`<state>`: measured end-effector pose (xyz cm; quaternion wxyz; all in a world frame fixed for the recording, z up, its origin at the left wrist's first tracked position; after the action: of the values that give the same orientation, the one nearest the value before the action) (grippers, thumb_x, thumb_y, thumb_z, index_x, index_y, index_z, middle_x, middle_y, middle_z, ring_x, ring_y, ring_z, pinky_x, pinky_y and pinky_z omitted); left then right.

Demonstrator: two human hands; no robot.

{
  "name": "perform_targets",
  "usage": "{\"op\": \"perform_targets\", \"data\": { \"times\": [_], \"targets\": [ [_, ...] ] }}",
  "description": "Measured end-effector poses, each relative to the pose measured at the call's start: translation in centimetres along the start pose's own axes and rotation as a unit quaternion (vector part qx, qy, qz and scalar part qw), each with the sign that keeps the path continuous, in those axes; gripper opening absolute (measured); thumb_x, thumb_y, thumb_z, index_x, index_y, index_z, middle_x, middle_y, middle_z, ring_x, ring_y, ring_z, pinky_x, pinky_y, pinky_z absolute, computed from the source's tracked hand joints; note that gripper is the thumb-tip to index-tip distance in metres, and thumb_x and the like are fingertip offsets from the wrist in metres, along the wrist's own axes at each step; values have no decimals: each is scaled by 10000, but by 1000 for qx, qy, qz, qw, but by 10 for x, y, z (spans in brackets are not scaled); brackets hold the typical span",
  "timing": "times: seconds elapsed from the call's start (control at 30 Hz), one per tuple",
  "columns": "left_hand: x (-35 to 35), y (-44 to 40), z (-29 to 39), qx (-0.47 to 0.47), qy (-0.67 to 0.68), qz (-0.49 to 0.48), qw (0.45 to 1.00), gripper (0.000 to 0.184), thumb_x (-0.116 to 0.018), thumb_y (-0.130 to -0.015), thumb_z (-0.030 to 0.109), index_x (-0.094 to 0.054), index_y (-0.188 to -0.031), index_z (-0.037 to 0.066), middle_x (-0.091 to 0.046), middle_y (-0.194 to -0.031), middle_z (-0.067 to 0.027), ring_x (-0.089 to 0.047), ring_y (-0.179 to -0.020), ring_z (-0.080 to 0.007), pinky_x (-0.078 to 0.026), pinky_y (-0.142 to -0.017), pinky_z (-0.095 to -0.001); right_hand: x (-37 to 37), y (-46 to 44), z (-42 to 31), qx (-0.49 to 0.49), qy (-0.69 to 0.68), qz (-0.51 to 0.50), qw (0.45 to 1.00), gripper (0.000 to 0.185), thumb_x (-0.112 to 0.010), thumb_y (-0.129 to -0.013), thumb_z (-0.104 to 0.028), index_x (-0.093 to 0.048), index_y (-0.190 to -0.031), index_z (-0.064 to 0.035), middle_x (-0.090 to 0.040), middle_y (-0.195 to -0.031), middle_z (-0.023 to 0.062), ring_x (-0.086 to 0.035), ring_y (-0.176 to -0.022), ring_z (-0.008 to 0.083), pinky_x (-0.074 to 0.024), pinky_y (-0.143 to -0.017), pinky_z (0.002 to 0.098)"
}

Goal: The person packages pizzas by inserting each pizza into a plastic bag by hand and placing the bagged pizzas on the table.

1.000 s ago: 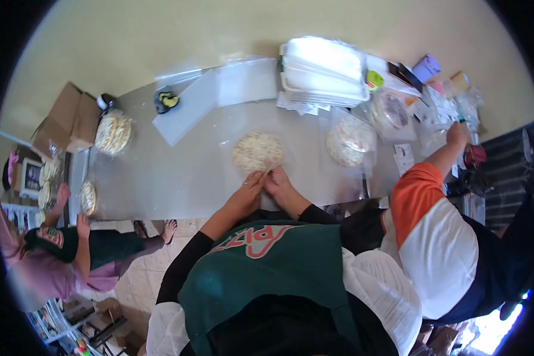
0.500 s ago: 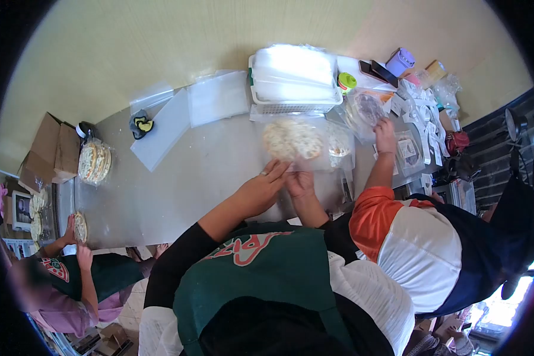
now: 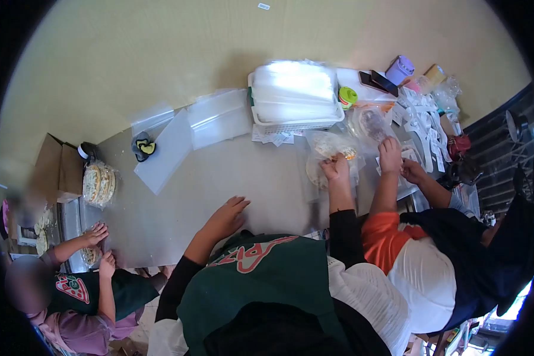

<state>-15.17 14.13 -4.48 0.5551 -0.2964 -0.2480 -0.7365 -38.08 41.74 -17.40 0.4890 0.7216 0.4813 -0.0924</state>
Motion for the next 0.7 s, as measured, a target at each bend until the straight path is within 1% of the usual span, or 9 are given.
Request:
{"op": "perform_targets", "data": {
  "times": [0.1,0.17,0.2,0.27,0.37,0.47,0.57,0.67,0.7],
  "targets": [
    [9,51,-32,89,39,49,994,489,-608,-743,47,-486,-1216,40,-480,-1243,-199,-438,-1182,-352,-370,-987,-402,-4,48,-31,65,142,90,984,194,-517,-813,-80,-473,-986,-5,-535,-1035,148,-540,-912,286,-434,-744,449],
    [13,82,-47,137,49,91,985,469,-609,-748,49,-497,-1204,36,-502,-1219,-197,-462,-1159,-344,-379,-976,-393,-5,73,-52,272,161,103,943,228,-502,-784,-28,-482,-1008,11,-531,-1046,171,-524,-962,278,-423,-806,405],
    [14,99,-53,159,49,113,980,460,-609,-752,51,-501,-1198,33,-512,-1207,-195,-472,-1148,-343,-383,-971,-390,-24,109,-60,389,255,107,879,250,-504,-776,-16,-485,-1023,16,-531,-1050,172,-521,-976,277,-415,-825,395],
    [15,126,-63,197,53,154,967,448,-612,-757,56,-505,-1191,30,-527,-1188,-191,-485,-1133,-342,-389,-964,-386,-76,185,-49,593,414,100,683,294,-509,-761,7,-491,-1054,26,-530,-1058,174,-515,-1005,275,-401,-864,375],
    [16,159,-73,244,71,193,948,442,-617,-759,62,-509,-1186,30,-538,-1178,-185,-493,-1125,-340,-391,-961,-383,-143,187,47,614,517,-199,562,323,-491,-768,23,-495,-1091,23,-527,-1046,167,-498,-1032,311,-369,-918,406],
    [15,174,-76,275,88,216,933,436,-616,-759,62,-513,-1181,27,-538,-1181,-181,-495,-1124,-336,-392,-959,-381,-199,161,153,544,563,-371,499,425,-541,-733,-1,-494,-1155,-17,-498,-1141,183,-469,-1090,342,-370,-911,428],
    [17,184,-74,287,75,246,923,429,-610,-762,61,-515,-1179,22,-538,-1184,-180,-500,-1119,-334,-397,-953,-377,-244,136,227,538,667,-388,341,386,-522,-777,-64,-501,-1160,-20,-470,-1202,161,-456,-1122,328,-378,-894,443],
    [12,197,-68,311,60,261,912,426,-614,-766,69,-516,-1177,13,-540,-1183,-188,-510,-1107,-337,-406,-944,-375,-259,95,271,567,738,-321,177,374,-476,-818,-117,-493,-1179,-20,-448,-1239,145,-450,-1138,325,-381,-881,458],
    [9,201,-67,324,70,263,906,425,-615,-766,71,-517,-1175,11,-541,-1179,-191,-512,-1105,-340,-407,-942,-376,-263,86,278,560,749,-316,161,377,-469,-823,-120,-488,-1185,-18,-451,-1237,144,-449,-1140,327,-382,-877,461]
  ]
}}
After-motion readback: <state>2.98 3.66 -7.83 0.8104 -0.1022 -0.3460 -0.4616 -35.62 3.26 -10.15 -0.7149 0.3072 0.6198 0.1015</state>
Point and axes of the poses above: each hand's wrist, its own y-axis away from the middle knuckle, its own x-axis out of the back of the hand, z = x × y, the point moved 10 cm from there along -y, towards the middle knuckle
